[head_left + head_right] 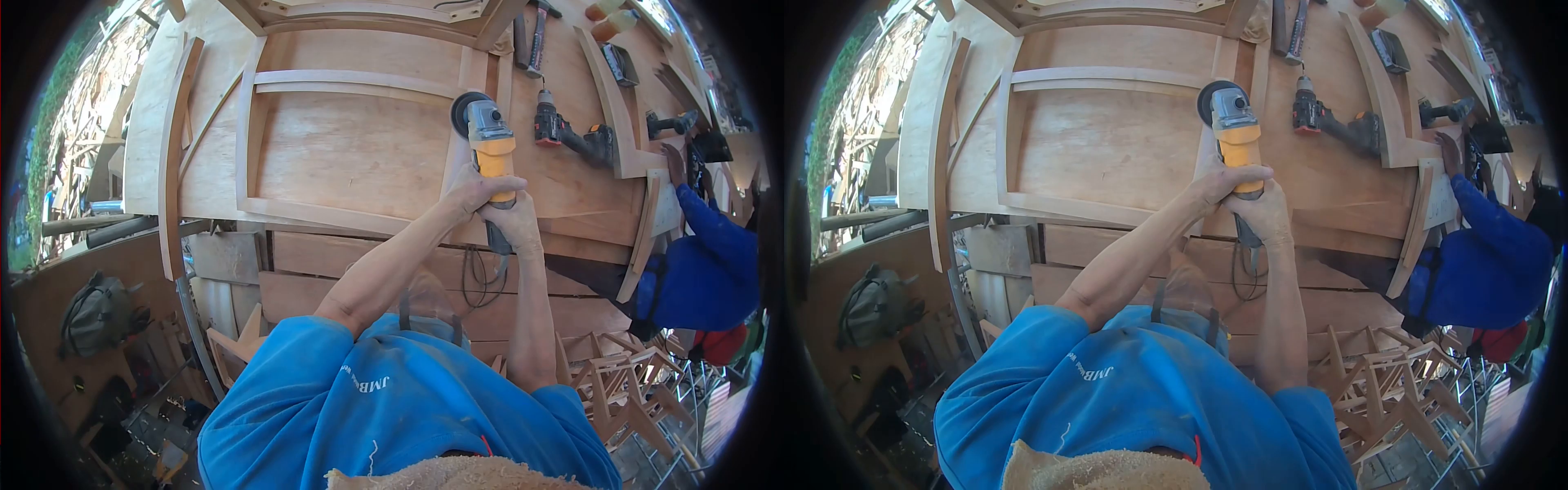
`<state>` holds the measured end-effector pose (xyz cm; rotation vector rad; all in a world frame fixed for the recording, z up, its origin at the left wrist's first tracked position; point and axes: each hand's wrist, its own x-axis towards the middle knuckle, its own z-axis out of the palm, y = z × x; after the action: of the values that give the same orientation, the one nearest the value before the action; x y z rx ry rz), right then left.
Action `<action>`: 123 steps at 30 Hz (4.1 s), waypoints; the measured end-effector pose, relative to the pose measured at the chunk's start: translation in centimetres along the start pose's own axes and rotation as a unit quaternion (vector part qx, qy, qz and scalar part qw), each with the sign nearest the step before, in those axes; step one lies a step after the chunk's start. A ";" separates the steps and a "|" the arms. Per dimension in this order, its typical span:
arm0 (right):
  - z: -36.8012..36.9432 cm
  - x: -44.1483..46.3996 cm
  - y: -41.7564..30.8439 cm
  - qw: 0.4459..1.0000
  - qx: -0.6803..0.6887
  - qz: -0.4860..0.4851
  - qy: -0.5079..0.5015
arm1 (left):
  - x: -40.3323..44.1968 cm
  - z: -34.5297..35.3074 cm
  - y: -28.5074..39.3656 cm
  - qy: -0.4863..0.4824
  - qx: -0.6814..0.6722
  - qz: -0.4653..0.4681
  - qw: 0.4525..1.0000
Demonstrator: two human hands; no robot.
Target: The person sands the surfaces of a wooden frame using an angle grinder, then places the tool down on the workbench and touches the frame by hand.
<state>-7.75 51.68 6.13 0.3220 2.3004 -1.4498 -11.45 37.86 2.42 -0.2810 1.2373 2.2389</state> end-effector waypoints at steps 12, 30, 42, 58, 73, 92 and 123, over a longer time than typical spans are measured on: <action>3.5 -6.8 3.8 1.000 0.031 -0.006 0.000 | -6.8 -1.1 -4.6 -0.004 -0.013 -0.007 1.000; 13.7 -18.5 10.7 0.998 0.016 -0.013 0.052 | -19.4 -6.2 -10.9 -0.045 0.049 -0.052 0.996; 14.6 -20.9 8.9 0.999 0.018 0.013 0.046 | -20.9 -7.3 -12.5 -0.079 0.035 -0.046 0.995; 5.7 -13.2 7.2 1.000 0.009 0.021 0.019 | -12.3 -1.1 -8.7 -0.040 0.025 -0.026 0.999; -1.4 0.6 0.6 1.000 -0.010 0.000 -0.008 | -0.1 1.4 1.0 -0.013 -0.026 0.003 1.000; 9.1 5.3 -8.9 0.994 -0.070 -0.045 -0.075 | -3.0 -9.9 8.5 0.048 -0.094 0.068 0.992; 28.9 4.4 -18.7 0.981 -0.099 -0.092 -0.137 | -13.6 -27.7 15.0 0.133 -0.087 0.124 0.979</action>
<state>-13.07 17.39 8.21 -0.1430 2.2662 -1.2425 -11.04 3.59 3.69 -0.5355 1.2700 2.5978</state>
